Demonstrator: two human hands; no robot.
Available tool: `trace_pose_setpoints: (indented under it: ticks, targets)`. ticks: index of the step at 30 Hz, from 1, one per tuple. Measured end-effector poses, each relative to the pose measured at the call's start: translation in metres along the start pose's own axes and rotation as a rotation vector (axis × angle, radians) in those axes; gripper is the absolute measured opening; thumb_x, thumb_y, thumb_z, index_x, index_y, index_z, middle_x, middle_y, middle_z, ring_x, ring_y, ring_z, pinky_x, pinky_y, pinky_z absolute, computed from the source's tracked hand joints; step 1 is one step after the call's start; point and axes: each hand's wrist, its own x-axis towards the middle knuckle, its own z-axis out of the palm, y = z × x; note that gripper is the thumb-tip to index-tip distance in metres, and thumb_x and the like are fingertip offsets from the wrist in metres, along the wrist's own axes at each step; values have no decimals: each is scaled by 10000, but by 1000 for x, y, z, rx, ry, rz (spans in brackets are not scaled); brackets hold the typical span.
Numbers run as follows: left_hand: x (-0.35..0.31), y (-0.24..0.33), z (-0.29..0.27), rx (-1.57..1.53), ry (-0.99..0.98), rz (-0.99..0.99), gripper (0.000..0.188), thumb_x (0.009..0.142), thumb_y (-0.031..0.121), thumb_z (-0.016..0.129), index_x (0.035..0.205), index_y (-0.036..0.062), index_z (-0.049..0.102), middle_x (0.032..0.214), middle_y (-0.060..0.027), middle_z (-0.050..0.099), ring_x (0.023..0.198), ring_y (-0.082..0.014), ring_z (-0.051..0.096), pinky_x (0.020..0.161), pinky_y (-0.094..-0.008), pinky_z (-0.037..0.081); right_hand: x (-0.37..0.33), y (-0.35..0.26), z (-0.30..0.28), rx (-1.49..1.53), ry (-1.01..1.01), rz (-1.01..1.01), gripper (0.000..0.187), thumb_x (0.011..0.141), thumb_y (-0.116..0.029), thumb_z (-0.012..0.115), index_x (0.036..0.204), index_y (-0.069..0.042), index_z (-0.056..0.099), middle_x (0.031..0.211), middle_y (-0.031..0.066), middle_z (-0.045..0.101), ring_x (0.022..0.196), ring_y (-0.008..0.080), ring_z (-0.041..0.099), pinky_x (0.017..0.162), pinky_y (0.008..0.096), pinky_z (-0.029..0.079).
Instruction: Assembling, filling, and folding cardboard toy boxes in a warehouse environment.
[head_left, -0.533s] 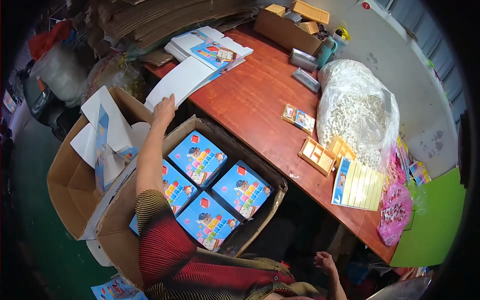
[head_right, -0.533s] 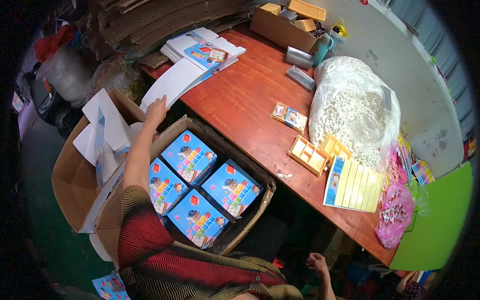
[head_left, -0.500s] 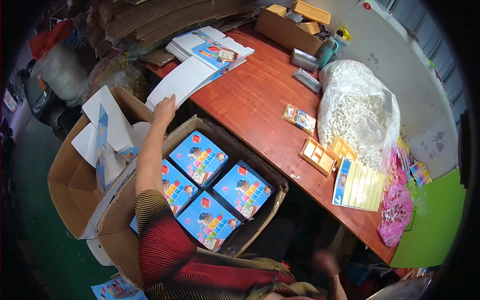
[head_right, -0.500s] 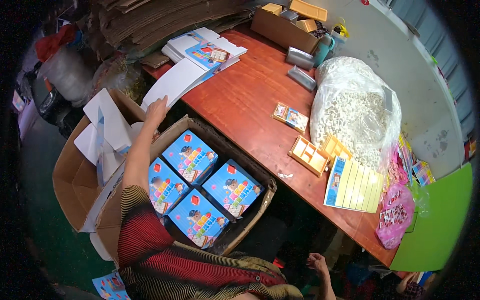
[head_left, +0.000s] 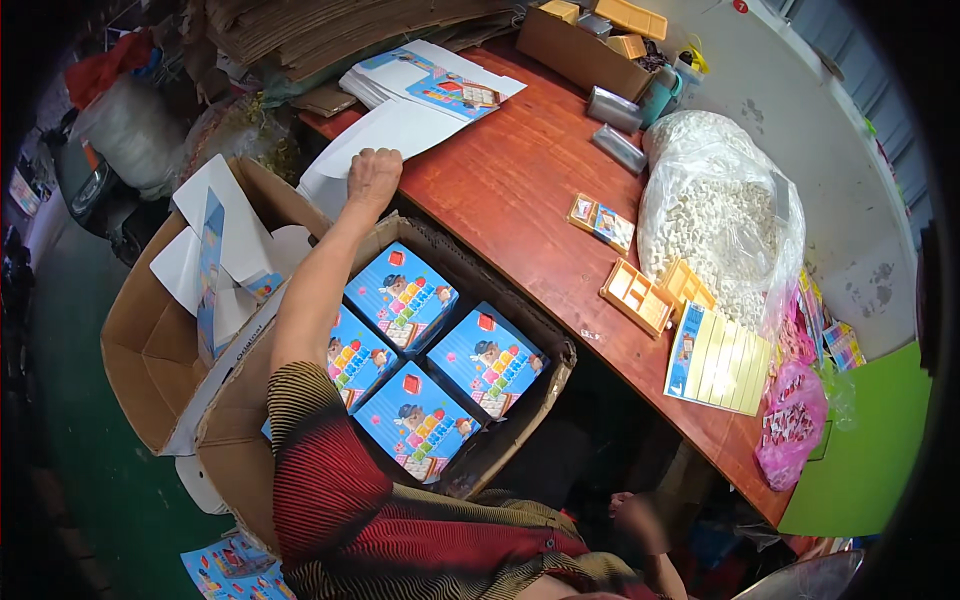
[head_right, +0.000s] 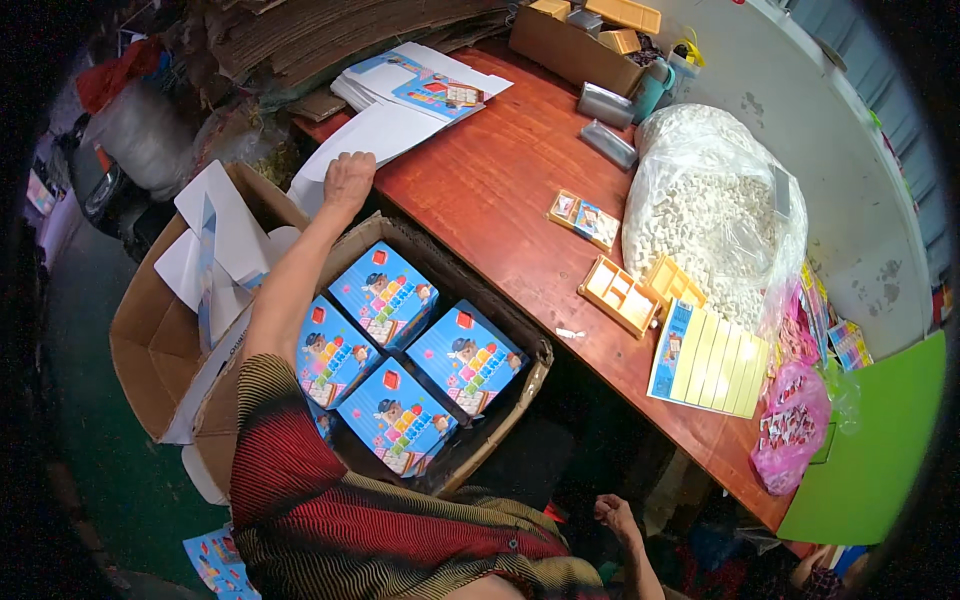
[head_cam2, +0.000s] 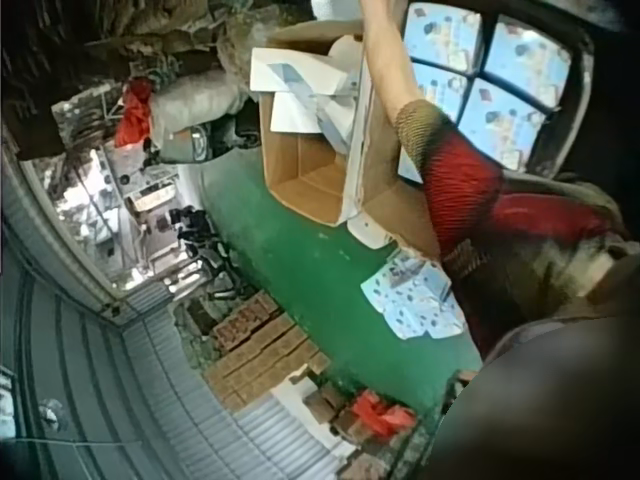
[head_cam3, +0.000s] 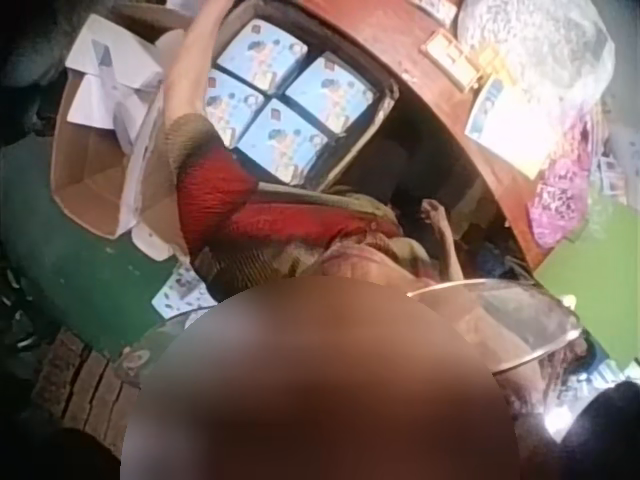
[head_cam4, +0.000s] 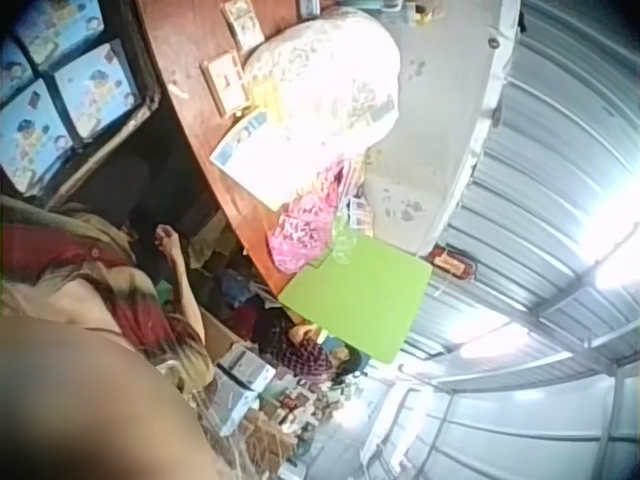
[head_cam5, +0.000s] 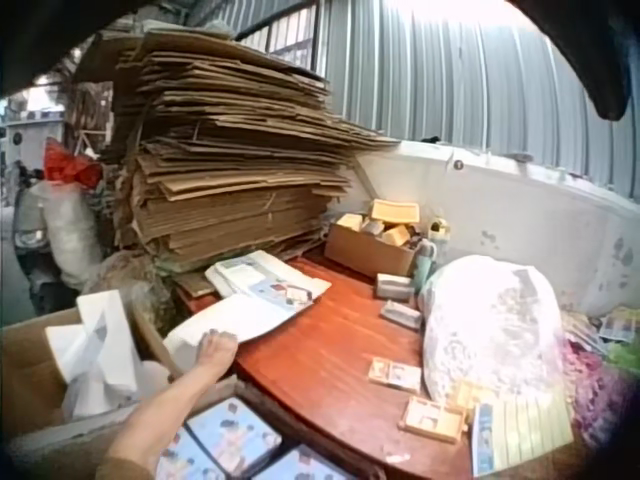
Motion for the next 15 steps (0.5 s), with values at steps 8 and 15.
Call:
trace_pose_setpoints:
  ticks: [8,15]
  targets:
    - [-18,30,-29,-73,-25,-38,32,706,96,479,700,106,509,683,-47,542,657,-216,557,543,-315,454,-17,-20,25,-763,-18,-409,265,817,-224,516,970,-9,539,760,96,573,681,159,540,615,280,422]
    - [-55,67,-125,-248,193,-215,26,730,47,486,721,55,463,691,-95,489,665,-280,496,568,-374,412,-30,-195,80,166,-550,-844,574,818,-373,496,1249,-46,304,1019,73,521,906,146,496,771,294,410]
